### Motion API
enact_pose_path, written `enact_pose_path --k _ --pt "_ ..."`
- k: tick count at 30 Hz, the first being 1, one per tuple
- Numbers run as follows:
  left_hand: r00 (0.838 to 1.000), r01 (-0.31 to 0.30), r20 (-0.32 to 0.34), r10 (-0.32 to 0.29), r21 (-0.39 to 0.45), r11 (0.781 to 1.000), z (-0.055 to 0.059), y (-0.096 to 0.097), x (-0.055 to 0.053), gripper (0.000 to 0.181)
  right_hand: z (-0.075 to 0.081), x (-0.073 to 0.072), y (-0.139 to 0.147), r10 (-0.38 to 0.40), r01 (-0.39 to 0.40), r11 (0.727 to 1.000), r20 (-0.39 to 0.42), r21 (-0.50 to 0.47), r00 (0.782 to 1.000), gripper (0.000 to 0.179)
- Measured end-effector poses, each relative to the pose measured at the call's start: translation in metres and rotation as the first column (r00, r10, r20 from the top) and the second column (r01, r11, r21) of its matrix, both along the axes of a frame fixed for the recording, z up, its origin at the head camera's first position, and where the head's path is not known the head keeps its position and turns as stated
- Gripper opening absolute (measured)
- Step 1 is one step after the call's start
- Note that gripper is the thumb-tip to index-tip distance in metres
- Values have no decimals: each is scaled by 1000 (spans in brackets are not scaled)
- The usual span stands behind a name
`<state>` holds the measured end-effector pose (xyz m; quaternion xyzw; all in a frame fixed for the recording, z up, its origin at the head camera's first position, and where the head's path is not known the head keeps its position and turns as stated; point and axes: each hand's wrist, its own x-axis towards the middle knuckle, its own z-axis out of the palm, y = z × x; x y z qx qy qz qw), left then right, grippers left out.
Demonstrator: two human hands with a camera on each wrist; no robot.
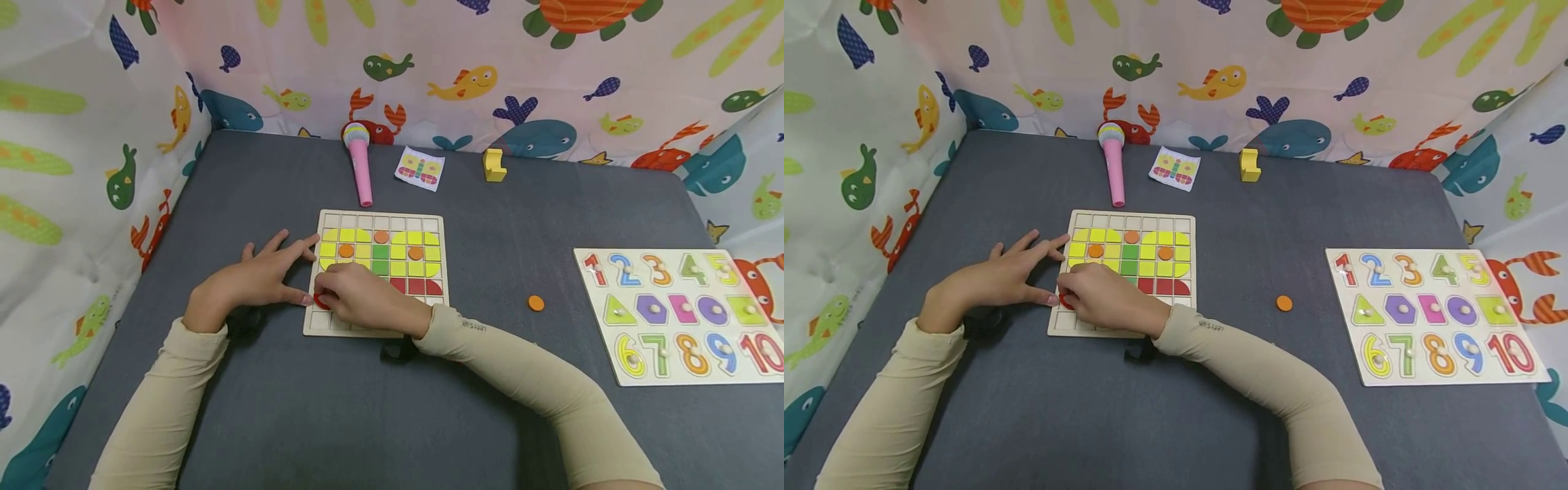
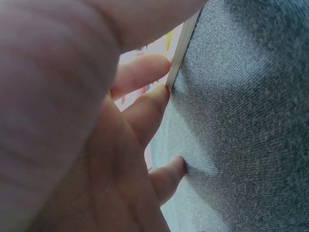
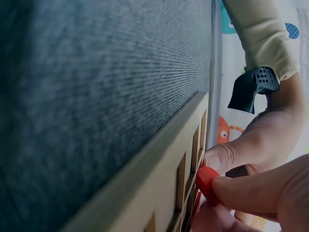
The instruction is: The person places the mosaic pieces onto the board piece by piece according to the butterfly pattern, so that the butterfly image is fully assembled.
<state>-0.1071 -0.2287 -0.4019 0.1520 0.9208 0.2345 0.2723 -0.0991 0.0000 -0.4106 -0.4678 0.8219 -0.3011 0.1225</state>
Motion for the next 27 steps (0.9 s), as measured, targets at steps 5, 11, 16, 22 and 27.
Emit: enact_pose_path --k 5,11,16,22,27 --pt "1000 0 -2 0 5 1000 0 1 0 106 -1 1 0 -26 29 998 -50 64 998 11" --pt "1000 -3 7 3 -9 1000 0 2 -1 109 1 2 0 -47 56 990 -73 133 996 14" --pt "1000 -4 8 4 -15 1000 1 1 -1 111 4 3 2 -45 60 985 -95 160 994 16" --pt "1000 -4 -1 4 -14 1000 2 2 -1 106 9 6 22 -47 67 983 -119 173 992 7" --pt "1000 -11 6 11 -12 1000 4 2 -1 106 13 7 55 -95 101 991 -79 84 992 4"
